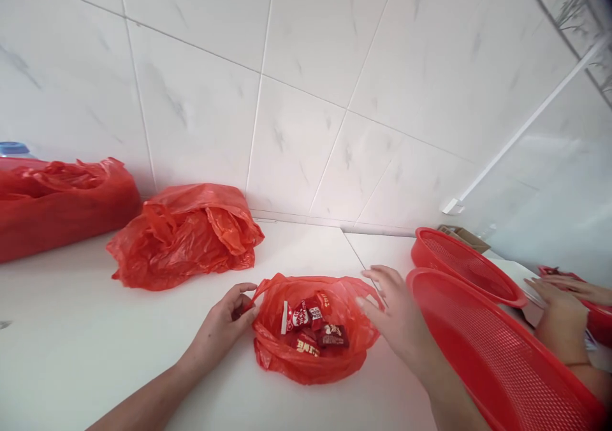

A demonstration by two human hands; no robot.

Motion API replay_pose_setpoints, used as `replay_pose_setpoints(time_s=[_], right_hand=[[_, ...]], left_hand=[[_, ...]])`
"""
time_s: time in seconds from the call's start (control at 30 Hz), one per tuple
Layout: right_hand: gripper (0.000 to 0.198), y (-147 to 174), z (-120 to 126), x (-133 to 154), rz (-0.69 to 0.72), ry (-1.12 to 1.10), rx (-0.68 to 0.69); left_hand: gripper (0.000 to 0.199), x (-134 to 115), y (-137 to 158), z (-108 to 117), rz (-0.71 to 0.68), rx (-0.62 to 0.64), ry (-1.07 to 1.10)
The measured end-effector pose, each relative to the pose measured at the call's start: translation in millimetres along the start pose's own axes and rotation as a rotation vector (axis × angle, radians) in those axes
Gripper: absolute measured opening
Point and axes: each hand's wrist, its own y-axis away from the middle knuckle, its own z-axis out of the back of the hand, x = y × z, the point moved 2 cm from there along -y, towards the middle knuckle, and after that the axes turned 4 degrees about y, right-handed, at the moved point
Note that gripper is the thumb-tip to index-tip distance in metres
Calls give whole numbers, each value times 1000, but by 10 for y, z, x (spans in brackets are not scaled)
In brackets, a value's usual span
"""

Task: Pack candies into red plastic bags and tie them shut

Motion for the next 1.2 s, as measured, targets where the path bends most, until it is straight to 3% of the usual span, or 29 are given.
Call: replay_pose_setpoints(time_s=[0.1, 0.27, 0.33, 0.4, 0.5, 0.73, 0.87, 1.07, 1.2], right_hand=[[54, 161, -179, -268, -119, -69, -222], [83, 415, -574, -509, -404, -236, -256], [79, 444, -659, -538, -503, -314, -208], [60, 406, -677, -539, -543, -443, -125], [38, 240, -541, -478, -511, -672, -101], [25, -185, 144, -27, -299, -1169, -539], [22, -249, 285, 192, -265, -1248, -639], [23, -362, 193, 373, -308, -1433, -510], [23, -430, 107, 448, -238, -1527, -344]], left_hand=[[33, -26, 11, -10, -6, -14, 43], [32, -72, 43, -21, -5, -80, 121], [32, -69, 36, -18, -9, -105, 135], [33, -85, 2, 2, -19, -139, 166], [34, -239, -100, 79, -60, -205, 240], [36, -1223, -187, 344, -362, -403, 472], [33, -1604, -50, 352, -464, -417, 624], [41, -1709, 72, 324, -586, -305, 395], [38, -1736, 82, 323, -592, -265, 167]])
